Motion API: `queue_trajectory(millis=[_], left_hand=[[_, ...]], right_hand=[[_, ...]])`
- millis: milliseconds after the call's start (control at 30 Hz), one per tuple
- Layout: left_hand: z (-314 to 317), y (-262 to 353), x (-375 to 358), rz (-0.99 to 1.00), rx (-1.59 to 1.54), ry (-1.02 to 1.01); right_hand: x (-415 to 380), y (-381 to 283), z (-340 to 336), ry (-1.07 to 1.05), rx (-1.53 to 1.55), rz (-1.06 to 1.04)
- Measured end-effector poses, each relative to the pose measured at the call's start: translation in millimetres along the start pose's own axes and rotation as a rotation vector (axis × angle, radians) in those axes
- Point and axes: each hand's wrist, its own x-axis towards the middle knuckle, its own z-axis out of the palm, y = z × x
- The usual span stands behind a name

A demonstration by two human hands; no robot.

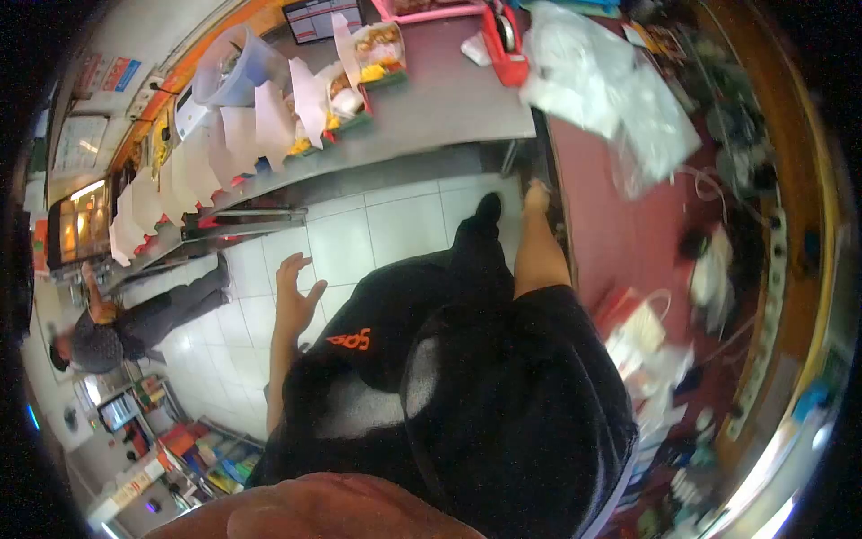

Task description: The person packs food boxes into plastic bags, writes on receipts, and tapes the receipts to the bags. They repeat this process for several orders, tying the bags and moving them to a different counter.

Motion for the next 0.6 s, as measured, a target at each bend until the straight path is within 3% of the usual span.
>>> queue_trajectory(millis=[133,233,333,367,400,433,500,567,600], left_hand=[[16.3,29.4,81.4,-0.038,-0.024,-0.023],[47.6,62.1,173.2,0.155,-0.062,-0.104],[109.3,86.3,286.0,0.324,-0.139,-0.111],[136.4,92.6,327.6,0.311,-0.117,-0.09],[160.6,99.2,371.3,0.379,-0.13,0.01],[165.3,121.8,412.9,0.2,-0.079,-0.182],[219.8,132.9,479.3,0.077,0.009,-0.125],[252.2,144.1,515.6,0.004,0.032,-0.022],[253.8,153.3,525.2,-0.011,0.007,0.035]], right_hand=[[87.4,-25.6,53.1,0.039,0.095,0.244],[111.8,1.7,62.7,-0.045,-0.286,0.126],[102.4,84.5,48.0,-0.035,-0.917,-0.442],[15.3,2.9,22.4,-0.082,-0.784,-0.319],[-23.6,-11.5,6.8,-0.182,-0.502,-0.571],[-46.1,-28.3,0.2,-0.274,-0.198,-0.817],[-102.0,-99.0,-9.1,-0.392,-0.261,-1.274],[-105.5,-168.0,-2.7,-0.246,-0.195,-1.387],[-100.2,-212.1,13.7,0.009,-0.15,-1.431]])
